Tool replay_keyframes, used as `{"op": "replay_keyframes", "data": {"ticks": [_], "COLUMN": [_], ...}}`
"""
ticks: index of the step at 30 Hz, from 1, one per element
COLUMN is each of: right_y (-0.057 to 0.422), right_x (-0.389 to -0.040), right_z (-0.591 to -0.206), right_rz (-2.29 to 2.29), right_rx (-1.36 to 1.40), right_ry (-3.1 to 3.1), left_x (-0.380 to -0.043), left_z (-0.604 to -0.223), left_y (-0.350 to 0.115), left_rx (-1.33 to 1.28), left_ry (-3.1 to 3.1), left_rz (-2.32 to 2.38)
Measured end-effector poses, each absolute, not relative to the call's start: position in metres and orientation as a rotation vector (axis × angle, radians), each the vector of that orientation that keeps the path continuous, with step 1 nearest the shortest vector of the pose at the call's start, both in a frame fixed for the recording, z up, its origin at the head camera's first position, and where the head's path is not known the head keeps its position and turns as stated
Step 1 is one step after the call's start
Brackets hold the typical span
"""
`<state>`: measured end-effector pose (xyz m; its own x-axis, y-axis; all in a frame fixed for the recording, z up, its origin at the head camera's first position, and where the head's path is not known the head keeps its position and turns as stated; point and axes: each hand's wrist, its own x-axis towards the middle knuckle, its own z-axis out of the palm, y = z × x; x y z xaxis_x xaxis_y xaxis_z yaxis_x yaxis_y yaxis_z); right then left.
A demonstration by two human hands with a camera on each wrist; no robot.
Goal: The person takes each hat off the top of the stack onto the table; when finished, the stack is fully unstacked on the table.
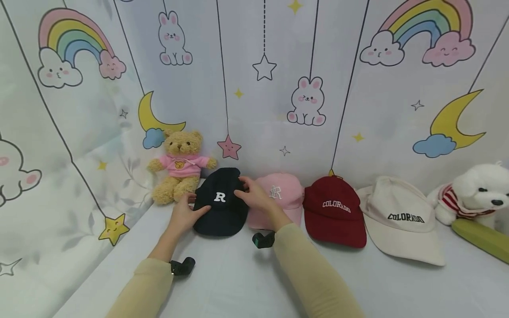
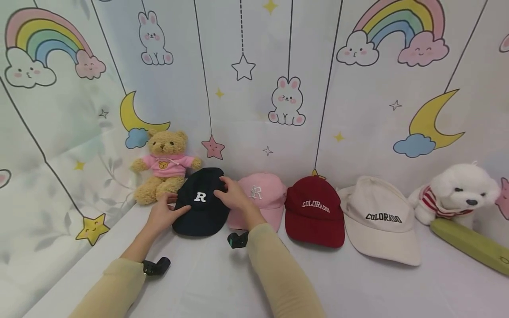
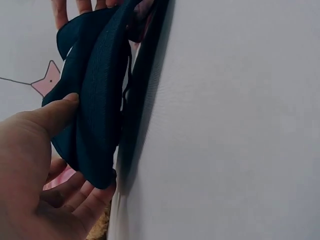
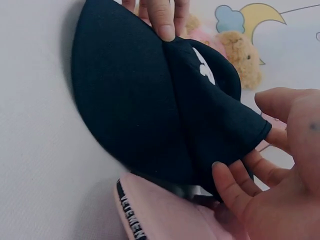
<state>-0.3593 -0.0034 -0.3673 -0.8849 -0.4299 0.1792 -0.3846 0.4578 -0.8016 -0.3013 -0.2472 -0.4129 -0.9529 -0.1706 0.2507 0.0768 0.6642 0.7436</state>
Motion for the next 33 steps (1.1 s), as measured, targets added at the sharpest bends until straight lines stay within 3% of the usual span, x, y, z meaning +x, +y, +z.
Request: {"op": "replay_keyframes", "data": {"ticks": [33], "right_y": [-0.007], "right_x": [-0.363], "right_z": [-0.382], "right_rz": [-1.149], "right_rx": [-0.708], "right_ry": [2.74], "left_x": [-0.317], "left_z": [-0.423], "left_y": [-0.242], "left_rx": [0.13], "left_ry": [-2.659], "left_rz": [-1.19]}}
